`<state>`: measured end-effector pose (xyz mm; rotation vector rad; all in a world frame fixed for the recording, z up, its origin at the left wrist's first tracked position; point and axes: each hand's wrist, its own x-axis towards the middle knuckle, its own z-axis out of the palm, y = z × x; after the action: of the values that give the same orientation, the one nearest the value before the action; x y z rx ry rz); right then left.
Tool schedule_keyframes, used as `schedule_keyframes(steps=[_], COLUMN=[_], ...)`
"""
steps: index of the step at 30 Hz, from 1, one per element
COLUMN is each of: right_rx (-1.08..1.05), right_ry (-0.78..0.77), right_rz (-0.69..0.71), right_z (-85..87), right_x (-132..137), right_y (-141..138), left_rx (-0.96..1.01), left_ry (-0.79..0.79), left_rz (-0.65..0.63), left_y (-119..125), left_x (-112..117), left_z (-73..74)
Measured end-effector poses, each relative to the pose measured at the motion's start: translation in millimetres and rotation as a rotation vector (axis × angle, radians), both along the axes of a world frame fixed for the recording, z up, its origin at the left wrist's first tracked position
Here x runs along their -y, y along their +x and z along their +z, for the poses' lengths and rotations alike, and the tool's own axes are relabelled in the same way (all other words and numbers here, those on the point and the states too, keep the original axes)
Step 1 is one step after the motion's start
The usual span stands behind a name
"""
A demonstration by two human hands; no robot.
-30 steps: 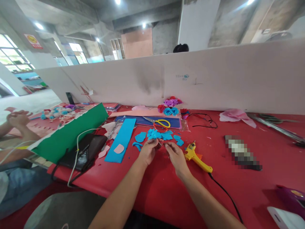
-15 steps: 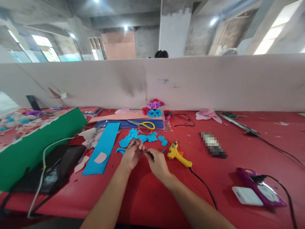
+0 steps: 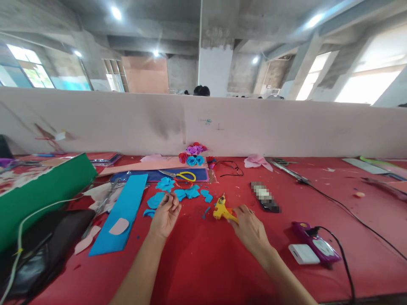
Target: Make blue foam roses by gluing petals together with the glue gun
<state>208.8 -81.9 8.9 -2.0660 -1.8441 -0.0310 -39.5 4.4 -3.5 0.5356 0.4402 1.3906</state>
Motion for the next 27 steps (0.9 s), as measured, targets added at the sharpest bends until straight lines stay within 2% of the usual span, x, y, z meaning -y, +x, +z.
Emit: schedule_keyframes(steps=[5, 11, 16, 20, 25, 27], right_rx=[0.083, 0.141, 0.113, 0.06, -0.088, -0.118], right_ry=[-0.114, -0.056, 0.005, 0.163, 0.257, 0.274], right_rz=[0.016, 0.008, -0.009, -0.035, 0.114, 0.154], right_z=[-6.3, -5.5, -8.1, -9.4, -23.9, -33.2], right_x=[8, 13, 20, 36, 70, 80], right_y=[5, 13, 19, 8, -19, -27], left_rx=[-0.095, -0.134, -0.19, -0.238, -0.24, -0.251], left_ry=[-0.004, -0.027, 0.004, 0.01, 0.056, 0.073], left_rz=[-0.017, 0.038, 0.019, 0.033, 0.031, 0.074], left_y=[1, -1, -1, -1, 1, 1], left_x=[-1, -3, -2, -3, -5, -5], left_z=[-3.0, -6.4, -9.9, -12.7, -16.8, -17.3])
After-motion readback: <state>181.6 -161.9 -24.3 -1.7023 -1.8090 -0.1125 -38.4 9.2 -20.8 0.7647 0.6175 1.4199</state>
